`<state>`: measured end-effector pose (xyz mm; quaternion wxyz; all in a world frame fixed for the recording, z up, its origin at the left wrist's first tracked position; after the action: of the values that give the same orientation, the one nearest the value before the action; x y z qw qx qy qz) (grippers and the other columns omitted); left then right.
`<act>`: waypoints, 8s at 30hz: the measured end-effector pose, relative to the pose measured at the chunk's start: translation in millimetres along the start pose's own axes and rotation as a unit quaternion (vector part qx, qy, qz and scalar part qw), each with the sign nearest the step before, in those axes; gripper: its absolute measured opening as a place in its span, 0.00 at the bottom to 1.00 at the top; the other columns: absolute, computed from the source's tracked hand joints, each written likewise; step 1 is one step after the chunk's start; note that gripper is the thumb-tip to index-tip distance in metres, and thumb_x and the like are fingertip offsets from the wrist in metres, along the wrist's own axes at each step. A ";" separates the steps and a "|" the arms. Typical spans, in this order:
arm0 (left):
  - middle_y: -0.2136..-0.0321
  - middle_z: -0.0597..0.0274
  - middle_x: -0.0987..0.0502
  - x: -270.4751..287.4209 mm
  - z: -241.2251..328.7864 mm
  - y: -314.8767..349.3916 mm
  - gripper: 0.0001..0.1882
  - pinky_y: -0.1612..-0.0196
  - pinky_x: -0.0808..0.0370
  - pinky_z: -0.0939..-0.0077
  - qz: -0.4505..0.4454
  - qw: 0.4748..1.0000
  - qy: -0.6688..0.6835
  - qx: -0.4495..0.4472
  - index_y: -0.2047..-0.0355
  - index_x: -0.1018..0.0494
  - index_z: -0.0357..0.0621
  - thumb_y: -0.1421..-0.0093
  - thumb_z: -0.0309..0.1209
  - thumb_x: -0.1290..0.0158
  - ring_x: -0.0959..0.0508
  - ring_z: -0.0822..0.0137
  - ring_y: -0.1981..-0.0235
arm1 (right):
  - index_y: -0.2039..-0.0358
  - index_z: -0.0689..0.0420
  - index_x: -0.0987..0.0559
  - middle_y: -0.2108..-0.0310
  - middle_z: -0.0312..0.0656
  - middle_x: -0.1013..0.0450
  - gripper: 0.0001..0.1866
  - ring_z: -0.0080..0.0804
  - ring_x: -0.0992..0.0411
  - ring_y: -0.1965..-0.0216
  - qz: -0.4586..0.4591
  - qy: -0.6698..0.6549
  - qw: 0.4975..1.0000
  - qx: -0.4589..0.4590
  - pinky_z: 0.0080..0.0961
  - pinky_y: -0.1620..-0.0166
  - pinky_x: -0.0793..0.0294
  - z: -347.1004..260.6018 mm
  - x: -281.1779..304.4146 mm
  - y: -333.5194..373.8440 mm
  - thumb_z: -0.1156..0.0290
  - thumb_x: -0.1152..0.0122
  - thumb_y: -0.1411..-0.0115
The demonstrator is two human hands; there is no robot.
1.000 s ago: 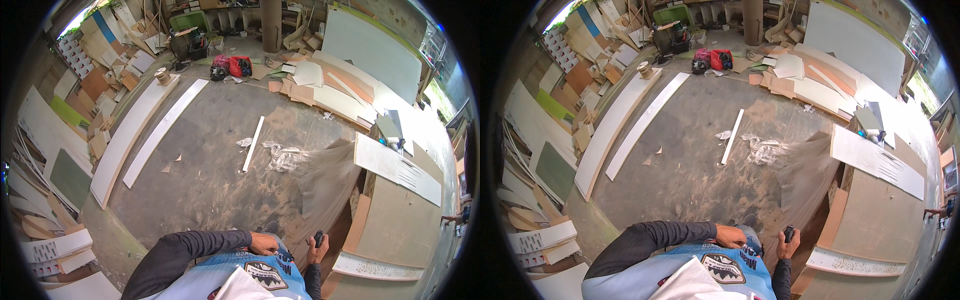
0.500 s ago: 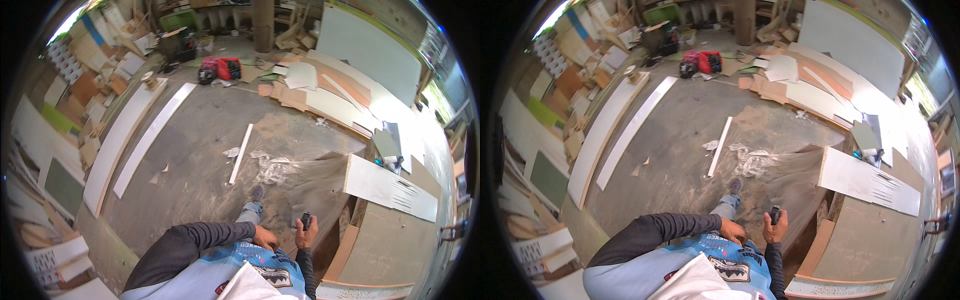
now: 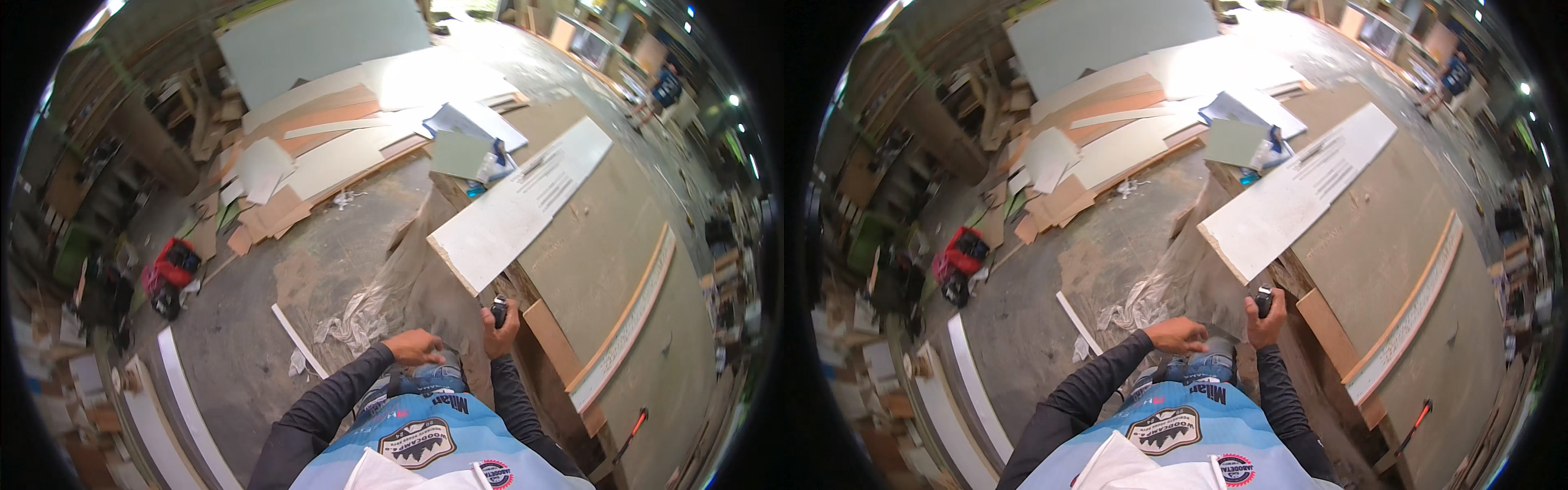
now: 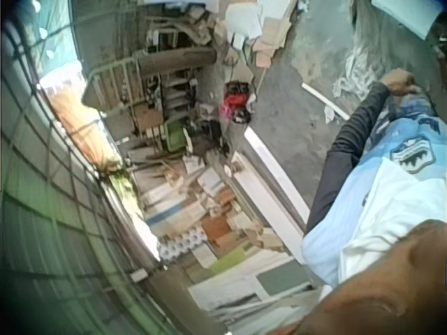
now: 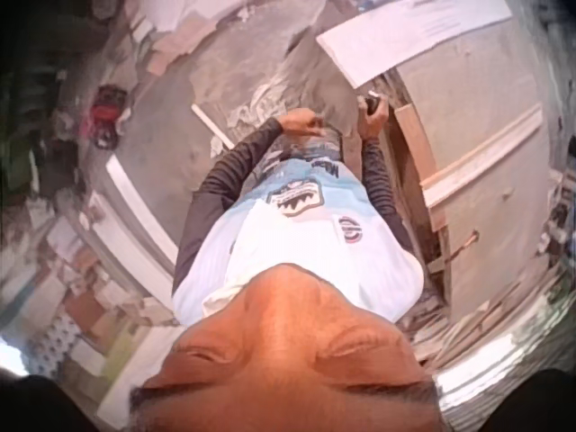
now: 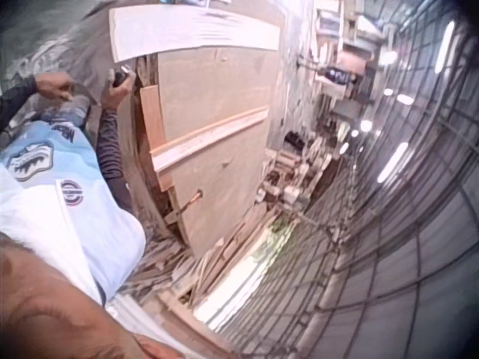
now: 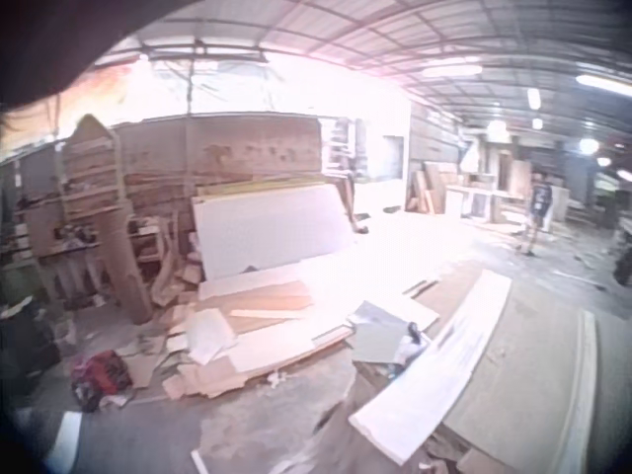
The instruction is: The person prepares wood boards by moving them onto a workbench, using a hammer to tap a small wood block against the edge of a board, and referring to a diagram on a document.
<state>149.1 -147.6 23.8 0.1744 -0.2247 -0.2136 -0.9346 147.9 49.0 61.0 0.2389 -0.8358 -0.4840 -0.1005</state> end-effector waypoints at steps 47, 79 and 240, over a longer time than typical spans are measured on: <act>0.48 0.48 0.35 340.2 -234.5 -259.3 0.20 0.52 0.33 0.56 0.328 0.801 0.424 0.265 0.49 0.36 0.37 0.40 0.30 0.51 0.33 0.49 0.47 | 0.60 0.59 0.33 0.57 0.46 0.36 0.26 0.44 0.36 0.55 0.024 0.227 0.969 -0.096 0.41 0.52 0.37 112.0 -174.2 -331.3 0.54 0.37 0.51; 0.56 0.58 0.28 317.1 -150.4 -258.9 0.14 0.53 0.24 0.67 0.117 0.818 0.560 0.059 0.52 0.33 0.35 0.37 0.25 0.52 0.26 0.64 0.55 | 0.57 0.59 0.30 0.61 0.48 0.27 0.25 0.43 0.29 0.58 0.163 0.123 0.966 -0.160 0.35 0.53 0.30 126.0 -116.3 -286.2 0.68 0.31 0.55; 0.40 0.17 0.69 365.2 -305.1 -374.6 0.64 0.51 0.68 0.30 -0.112 0.904 -0.268 0.313 0.37 0.47 0.48 0.71 0.69 0.38 0.84 0.29 0.42 | 0.54 0.53 0.38 0.54 0.42 0.38 0.18 0.44 0.42 0.49 0.251 0.526 0.777 -0.237 0.46 0.47 0.45 137.7 -83.3 -234.5 0.60 0.50 0.41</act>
<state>-420.5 -59.7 -162.1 0.0662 -0.3754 -0.5572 -0.7377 -104.4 151.9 -20.6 0.2669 -0.7750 -0.0174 -0.5726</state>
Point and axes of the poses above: each hand's wrist, its own y-axis away from the middle knuckle, its own x-axis out of the back of the hand, z = x × y, the point moved 7 cm from there along -y, towards the middle knuckle
